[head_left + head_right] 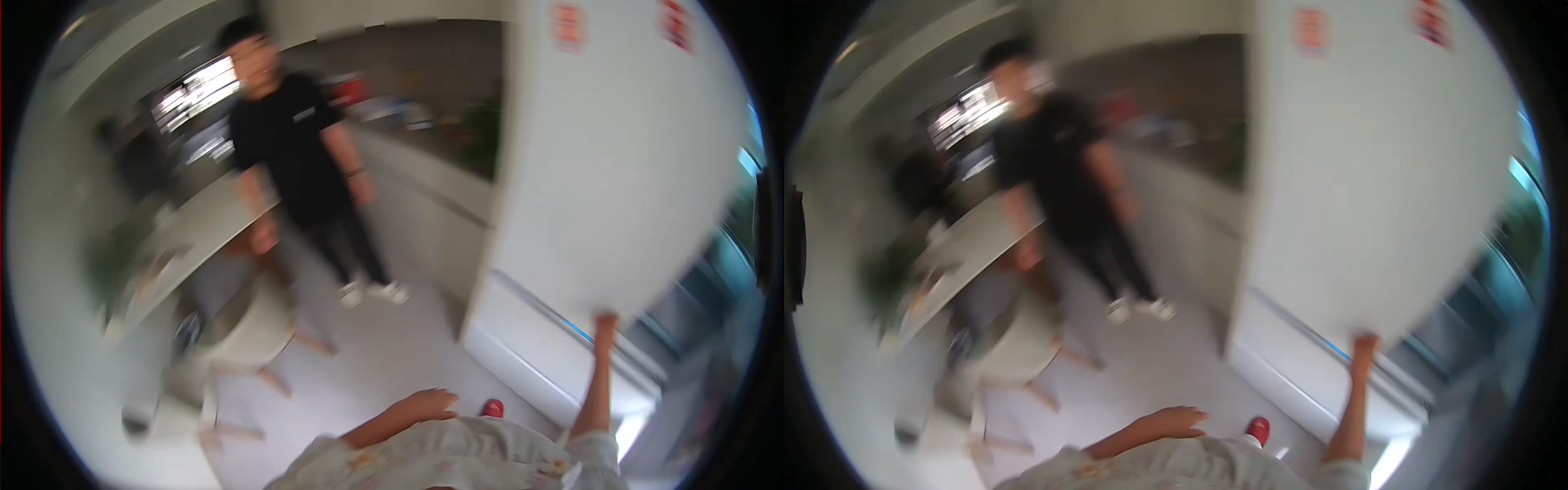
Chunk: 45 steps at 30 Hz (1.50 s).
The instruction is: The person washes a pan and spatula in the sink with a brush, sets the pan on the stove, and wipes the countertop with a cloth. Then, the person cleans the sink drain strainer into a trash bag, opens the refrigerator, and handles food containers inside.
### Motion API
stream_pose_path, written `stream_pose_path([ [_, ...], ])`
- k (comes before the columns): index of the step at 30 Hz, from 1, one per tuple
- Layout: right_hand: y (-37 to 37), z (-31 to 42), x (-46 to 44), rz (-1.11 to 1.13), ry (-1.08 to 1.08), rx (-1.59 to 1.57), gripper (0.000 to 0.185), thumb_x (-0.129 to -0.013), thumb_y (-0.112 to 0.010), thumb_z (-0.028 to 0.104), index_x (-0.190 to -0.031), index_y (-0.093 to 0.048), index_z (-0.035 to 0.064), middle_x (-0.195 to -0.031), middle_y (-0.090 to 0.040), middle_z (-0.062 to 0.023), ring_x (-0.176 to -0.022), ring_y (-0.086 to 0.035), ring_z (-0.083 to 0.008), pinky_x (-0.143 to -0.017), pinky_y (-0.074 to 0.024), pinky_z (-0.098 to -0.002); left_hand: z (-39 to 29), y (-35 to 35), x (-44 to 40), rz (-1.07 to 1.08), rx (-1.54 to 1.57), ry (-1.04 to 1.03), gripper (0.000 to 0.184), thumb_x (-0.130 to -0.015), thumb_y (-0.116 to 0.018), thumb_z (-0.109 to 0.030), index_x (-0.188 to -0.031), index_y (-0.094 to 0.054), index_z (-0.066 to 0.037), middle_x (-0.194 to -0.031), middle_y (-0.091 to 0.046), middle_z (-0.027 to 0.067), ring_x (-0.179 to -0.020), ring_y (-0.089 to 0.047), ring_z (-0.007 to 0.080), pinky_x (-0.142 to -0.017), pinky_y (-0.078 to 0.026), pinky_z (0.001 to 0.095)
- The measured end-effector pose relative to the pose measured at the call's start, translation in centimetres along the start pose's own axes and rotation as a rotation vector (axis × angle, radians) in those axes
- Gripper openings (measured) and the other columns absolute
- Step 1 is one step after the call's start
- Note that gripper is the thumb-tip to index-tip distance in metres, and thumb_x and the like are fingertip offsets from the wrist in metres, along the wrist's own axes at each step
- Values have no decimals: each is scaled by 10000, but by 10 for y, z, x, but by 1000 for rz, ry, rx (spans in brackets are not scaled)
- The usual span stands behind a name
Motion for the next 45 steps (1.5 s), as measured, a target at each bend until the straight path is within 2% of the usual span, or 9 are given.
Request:
stream_pose_path([
  [1, 100, 39, -2, -387, 241, 70, 154, -895, -416, 110, -1017, -487, 47, -902, -526, -97, -875, -505, -224, -885, -388, -398, 4, -2, -4, 9, -10, -25, 535, -851, -514, -412, -1240, -458, -50, -1159, -528, 191, -1079, -499, 336, -900, -415, 411],
  [3, 83, 2, -1, 305, -458, -974, 299, -870, -530, 255, -1108, -514, 75, -930, -604, -83, -815, -590, -196, -634, -489, -289, 10, -8, -19, 51, -50, -102, 545, -857, -501, -423, -1244, -457, -41, -1170, -527, 209, -1095, -494, 346, -914, -410, 404],
  [10, 233, -12, -8, 264, -619, -1006, 284, -832, -607, 253, -1025, -595, 44, -976, -631, -109, -874, -605, -224, -761, -479, -307, 41, -38, -55, 340, -40, -154, 529, -861, -538, -371, -1250, -444, -25, -1184, -521, 203, -1118, -485, 324, -936, -396, 384],
  [18, 290, -92, -78, -417, -567, -847, 328, -898, -500, 291, -1075, -555, 20, -964, -606, -129, -845, -581, -225, -785, -455, -315, 11, -20, -76, 377, -148, -173, 518, -860, -545, -352, -1248, -446, -24, -1198, -510, 203, -1129, -476, 322, -946, -390, 382],
  [21, 258, -90, -107, -219, -721, -1272, 370, -914, -415, 337, -967, -558, 0, -966, -586, -188, -865, -559, -335, -748, -433, -395, -4, -15, -82, 370, -153, -181, 514, -859, -548, -345, -1248, -446, -23, -1204, -505, 203, -1133, -473, 321, -949, -387, 381],
  [27, 251, -92, -109, -342, -810, -1039, 431, -937, -341, 359, -864, -554, -8, -814, -568, -151, -777, -545, -286, -737, -416, -367, -20, -5, -94, 351, -143, -179, 507, -858, -553, -330, -1247, -447, -22, -1214, -497, 203, -1140, -466, 320, -956, -382, 379],
  [30, 236, -92, -109, -245, -815, -1246, 527, -929, -317, 482, -935, -571, 21, -833, -575, -73, -765, -537, -187, -716, -445, -322, -30, 6, -103, 316, -132, -172, 503, -858, -556, -323, -1246, -447, -22, -1219, -493, 203, -1144, -463, 320, -959, -379, 378],
  [39, 311, -68, -77, -209, -660, -1233, 421, -871, -501, 426, -798, -545, 15, -767, -577, -99, -725, -551, -191, -688, -447, -328, -174, 125, -123, -345, 29, -590, 486, -835, -578, -234, -1236, -442, 4, -1295, -401, 187, -1202, -384, 320, -992, -332, 384],
  [45, 361, 0, -29, 292, -427, -1444, 265, -814, -668, 286, -764, -584, 40, -714, -596, -4, -677, -538, -74, -601, -441, -243, -217, 203, -58, -907, 154, -757, 483, -838, -545, -218, -1223, -394, 33, -1245, -372, 196, -1144, -384, 325, -978, -299, 418],
])
Point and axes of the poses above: each hand's wrist, its own x-axis away from the middle knuckle, its own y-axis out of the back of the hand, z = x × y, the point moved 9 cm from there along -x, towards the middle knuckle
